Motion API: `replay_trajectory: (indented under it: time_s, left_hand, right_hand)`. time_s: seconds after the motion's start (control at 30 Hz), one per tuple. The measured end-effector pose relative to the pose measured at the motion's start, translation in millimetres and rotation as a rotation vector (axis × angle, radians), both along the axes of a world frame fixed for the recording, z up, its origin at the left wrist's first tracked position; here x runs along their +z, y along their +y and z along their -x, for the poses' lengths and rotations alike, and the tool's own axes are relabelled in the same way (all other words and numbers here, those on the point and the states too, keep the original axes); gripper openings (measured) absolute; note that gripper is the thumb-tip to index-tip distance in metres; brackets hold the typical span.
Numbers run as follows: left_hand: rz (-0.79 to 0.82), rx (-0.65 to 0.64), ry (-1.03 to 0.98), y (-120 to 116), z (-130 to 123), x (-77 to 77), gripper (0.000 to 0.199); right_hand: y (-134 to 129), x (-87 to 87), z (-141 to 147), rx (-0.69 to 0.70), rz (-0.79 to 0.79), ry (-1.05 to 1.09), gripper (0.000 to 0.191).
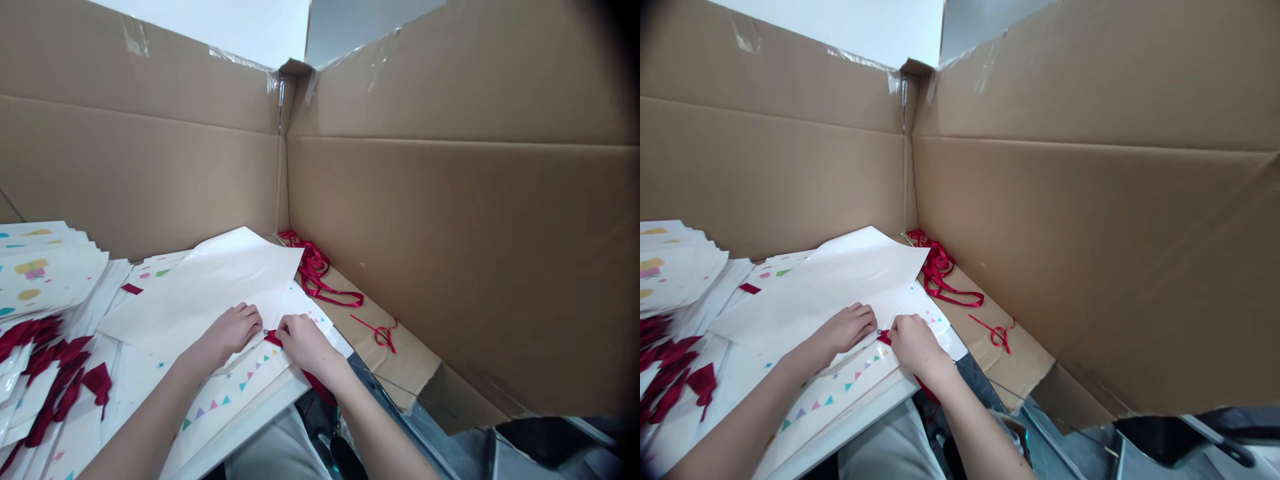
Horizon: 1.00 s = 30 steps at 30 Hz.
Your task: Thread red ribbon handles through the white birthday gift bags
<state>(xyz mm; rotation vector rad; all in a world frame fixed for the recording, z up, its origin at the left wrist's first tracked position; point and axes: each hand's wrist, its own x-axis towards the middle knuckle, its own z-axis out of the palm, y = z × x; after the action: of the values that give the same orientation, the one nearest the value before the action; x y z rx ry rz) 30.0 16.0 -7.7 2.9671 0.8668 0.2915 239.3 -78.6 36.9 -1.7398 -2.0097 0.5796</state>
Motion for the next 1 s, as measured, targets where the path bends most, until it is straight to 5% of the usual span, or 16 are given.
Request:
replay_trajectory:
  time_s: [0.3,0.57,0.8,1.0]
  left_hand:
    - [0.252,0.150,-0.202,-30.5,4.0,32.7,0.037]
    - [0.293,0.286,-0.156,-20.3,23.3,15.8,0.042]
    - [0.294,0.265,-0.178,-22.9,22.7,20.2,0.047]
    - [0.306,0.264,-0.165,-17.5,31.2,17.6,0.047]
  right_hand:
    - [2.2,-0.3,9.2,-0.006,0.037,0.042,0.020]
    - [7.8,0.3,8.9,-0.030,0.014,0.057,0.021]
    - [20.7,4.7,20.1,0.019,0.086,0.153,0.024]
    - [7.8,15.6,-22.2,0.042,0.089,0.055,0.028]
